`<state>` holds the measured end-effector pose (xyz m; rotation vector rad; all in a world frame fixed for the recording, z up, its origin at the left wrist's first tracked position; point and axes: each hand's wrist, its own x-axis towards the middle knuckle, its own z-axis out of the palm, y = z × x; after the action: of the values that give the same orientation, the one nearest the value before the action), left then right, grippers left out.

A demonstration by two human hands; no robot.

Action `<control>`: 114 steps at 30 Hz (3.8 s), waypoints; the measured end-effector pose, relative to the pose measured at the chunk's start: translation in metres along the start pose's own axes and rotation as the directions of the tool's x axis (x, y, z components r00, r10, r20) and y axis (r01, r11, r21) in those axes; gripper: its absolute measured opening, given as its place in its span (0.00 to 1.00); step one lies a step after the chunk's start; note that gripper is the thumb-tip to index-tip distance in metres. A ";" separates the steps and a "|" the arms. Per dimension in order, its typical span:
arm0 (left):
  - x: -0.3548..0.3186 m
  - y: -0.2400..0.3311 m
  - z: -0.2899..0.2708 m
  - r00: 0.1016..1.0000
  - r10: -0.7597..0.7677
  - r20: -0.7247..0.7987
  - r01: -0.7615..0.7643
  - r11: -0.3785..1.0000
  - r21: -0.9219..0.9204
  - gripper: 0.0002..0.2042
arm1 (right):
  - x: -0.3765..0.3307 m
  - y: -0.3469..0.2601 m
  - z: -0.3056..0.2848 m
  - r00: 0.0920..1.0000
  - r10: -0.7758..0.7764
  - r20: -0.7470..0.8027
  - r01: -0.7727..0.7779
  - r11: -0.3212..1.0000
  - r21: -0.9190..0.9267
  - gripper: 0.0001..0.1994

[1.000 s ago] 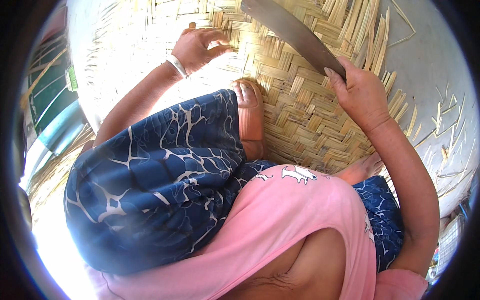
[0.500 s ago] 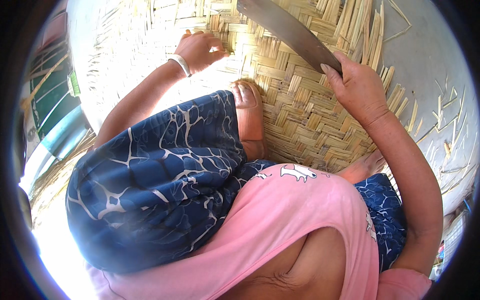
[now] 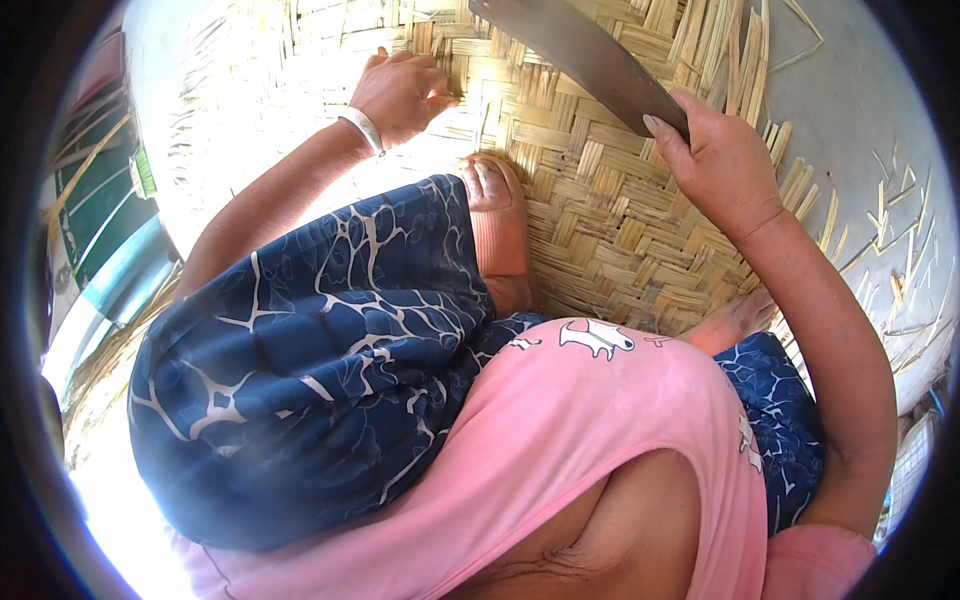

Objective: The person sits on the floor and uses a machete to repeatedly strike and tighten the edges of a woven mat made of dried palm leaves. They adjust the mat's position and continue tapping along the perimeter to secure the weave.

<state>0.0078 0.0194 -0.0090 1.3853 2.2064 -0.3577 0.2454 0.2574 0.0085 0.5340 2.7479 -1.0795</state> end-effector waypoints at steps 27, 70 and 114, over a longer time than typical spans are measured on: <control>-0.006 -0.006 0.031 0.956 -0.113 -0.270 -0.017 0.900 -0.437 0.08 | 0.008 0.000 -0.003 0.997 0.079 0.025 -0.080 0.996 0.039 0.20; 0.039 0.044 -0.149 0.965 0.235 0.120 -0.208 0.958 -0.196 0.14 | -0.204 0.041 -0.146 0.831 0.270 0.486 -0.218 0.962 -0.161 0.26; 0.210 0.302 -0.166 0.837 0.202 0.508 -0.540 0.454 0.709 0.10 | -0.124 0.129 -0.087 0.989 0.144 0.042 -0.147 0.984 0.098 0.24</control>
<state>0.1577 0.3920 0.0288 2.0228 1.3142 -1.5226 0.4085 0.3708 0.0227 0.7110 2.5888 -1.1850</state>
